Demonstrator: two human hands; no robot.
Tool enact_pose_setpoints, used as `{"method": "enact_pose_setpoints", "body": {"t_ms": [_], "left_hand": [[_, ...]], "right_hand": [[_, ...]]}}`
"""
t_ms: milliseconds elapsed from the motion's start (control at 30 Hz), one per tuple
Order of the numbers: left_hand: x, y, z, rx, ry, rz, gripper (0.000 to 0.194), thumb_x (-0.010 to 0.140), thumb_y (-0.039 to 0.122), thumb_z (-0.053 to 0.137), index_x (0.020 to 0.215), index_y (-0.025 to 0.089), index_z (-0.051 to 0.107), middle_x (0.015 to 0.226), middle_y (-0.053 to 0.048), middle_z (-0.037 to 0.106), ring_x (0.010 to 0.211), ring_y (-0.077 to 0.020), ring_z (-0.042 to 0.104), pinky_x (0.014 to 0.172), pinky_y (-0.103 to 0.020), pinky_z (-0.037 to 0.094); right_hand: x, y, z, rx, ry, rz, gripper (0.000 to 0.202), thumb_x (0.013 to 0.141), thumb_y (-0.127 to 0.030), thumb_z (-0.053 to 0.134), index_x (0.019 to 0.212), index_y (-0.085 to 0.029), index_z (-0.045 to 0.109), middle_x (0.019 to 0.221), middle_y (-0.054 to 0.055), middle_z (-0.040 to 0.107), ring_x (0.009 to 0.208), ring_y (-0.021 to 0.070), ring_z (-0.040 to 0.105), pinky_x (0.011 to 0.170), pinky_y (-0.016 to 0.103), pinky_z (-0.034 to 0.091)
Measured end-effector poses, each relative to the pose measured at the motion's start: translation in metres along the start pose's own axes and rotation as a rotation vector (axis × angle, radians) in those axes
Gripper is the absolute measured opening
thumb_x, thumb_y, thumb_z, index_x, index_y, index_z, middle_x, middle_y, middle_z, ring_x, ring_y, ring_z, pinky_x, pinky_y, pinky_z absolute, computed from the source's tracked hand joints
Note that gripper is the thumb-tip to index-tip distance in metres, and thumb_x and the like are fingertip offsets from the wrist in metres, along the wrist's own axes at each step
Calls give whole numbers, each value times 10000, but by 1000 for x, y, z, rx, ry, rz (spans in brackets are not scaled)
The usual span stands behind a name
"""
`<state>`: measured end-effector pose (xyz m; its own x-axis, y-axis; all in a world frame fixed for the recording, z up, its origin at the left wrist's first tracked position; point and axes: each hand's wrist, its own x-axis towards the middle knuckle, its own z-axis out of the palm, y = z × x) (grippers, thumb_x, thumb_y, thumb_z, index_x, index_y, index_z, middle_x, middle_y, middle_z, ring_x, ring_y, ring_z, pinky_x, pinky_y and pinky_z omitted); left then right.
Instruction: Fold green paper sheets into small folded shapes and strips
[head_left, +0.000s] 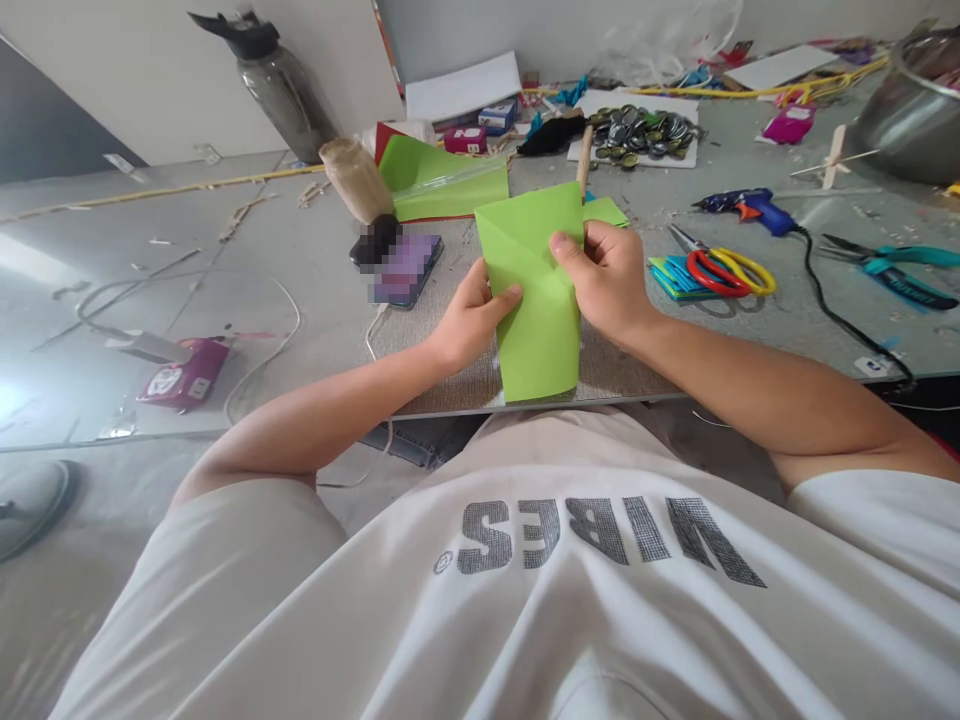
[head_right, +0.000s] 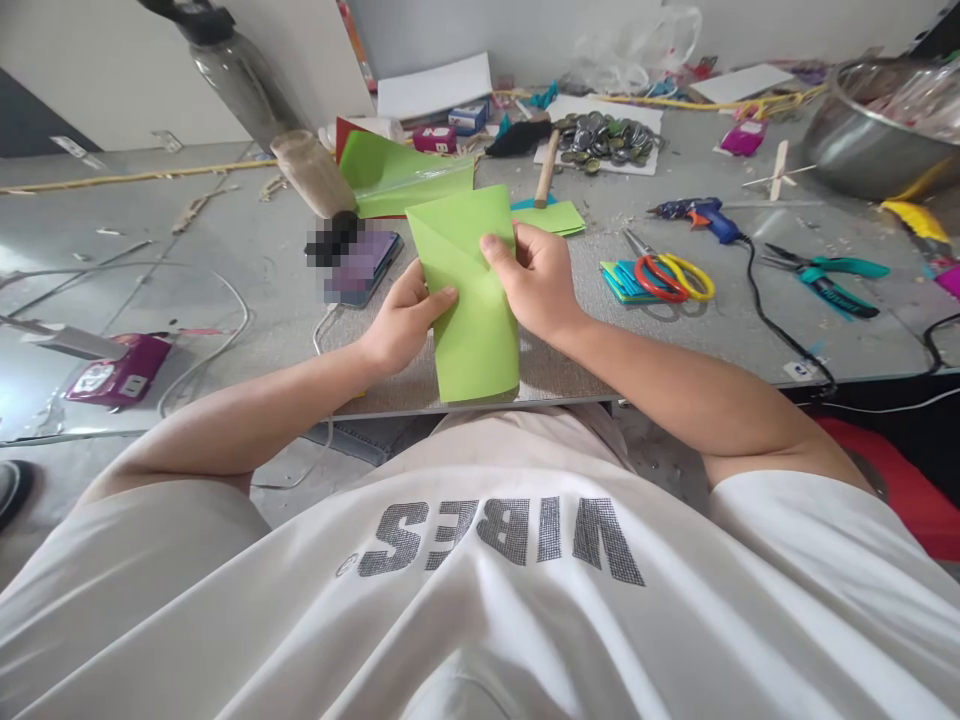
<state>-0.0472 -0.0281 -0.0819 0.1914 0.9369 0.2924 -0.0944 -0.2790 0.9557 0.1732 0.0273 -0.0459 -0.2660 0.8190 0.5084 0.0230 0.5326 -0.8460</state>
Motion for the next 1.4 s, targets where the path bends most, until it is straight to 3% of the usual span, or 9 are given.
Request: {"method": "enact_pose_setpoints", "body": {"t_ms": [233,367,500,767,933,1067,1267,1400], "left_hand": [[-1,6,5,-44,35,-81,760,953,860,1006,1307,270,684,1323,-107,940,1364,-432,910,1125,-579,812],[1,0,4,-3,72,2,819,914,973,982,1244,285,685,1224,-84,938,1166,-373,948,965,-504,834],[3,-13,5,34,88,104,812,933,998,950,1263,306,684,1132,-58,906,947,-305,936,797,-448,817],[2,-17,7,30,69,113,793,974,989,915,1311,304,700,1184,-82,898,1110,-341,933,884,-464,821],[2,-9,12,30,33,118,786,1008,1029,840,1231,280,754,1065,-65,912,975,-319,942,815,-427,811],[1,-8,13,38,52,137,797,992,1029,859,1245,280,760,1098,-62,922,1013,-321,946,861,-444,823],[1,-8,10,73,64,117,796,994,1055,824,1107,269,766,979,-54,885,831,-258,878,695,-358,741],[3,-9,6,137,151,187,787,1013,1052,803,1066,268,760,952,-42,856,789,-227,827,646,-327,685]], "right_hand": [[0,0,5,123,-59,32,799,923,-973,927,798,-285,542,851,21,581,838,203,593,706,339,560],[-3,0,8,244,-69,119,660,794,-790,1093,987,-269,738,992,52,787,1001,282,761,911,439,710],[-5,2,10,325,-70,229,583,758,-681,1134,1051,-291,816,1073,62,902,1106,348,851,1026,531,757],[-7,5,10,291,-44,196,577,813,-692,1118,1093,-270,842,1055,72,889,1098,337,859,966,500,750],[-9,3,13,283,4,165,605,777,-717,1153,1052,-261,867,1107,72,912,1043,308,846,910,466,745],[-10,2,16,276,9,168,666,736,-767,1162,1036,-260,851,1144,83,916,1050,306,843,912,463,748],[-10,3,17,278,3,202,683,757,-818,1128,1021,-256,844,1051,71,886,1000,293,830,868,437,732],[-8,7,15,263,-15,197,707,827,-922,1040,921,-268,788,993,48,858,957,269,814,827,408,709]]}}
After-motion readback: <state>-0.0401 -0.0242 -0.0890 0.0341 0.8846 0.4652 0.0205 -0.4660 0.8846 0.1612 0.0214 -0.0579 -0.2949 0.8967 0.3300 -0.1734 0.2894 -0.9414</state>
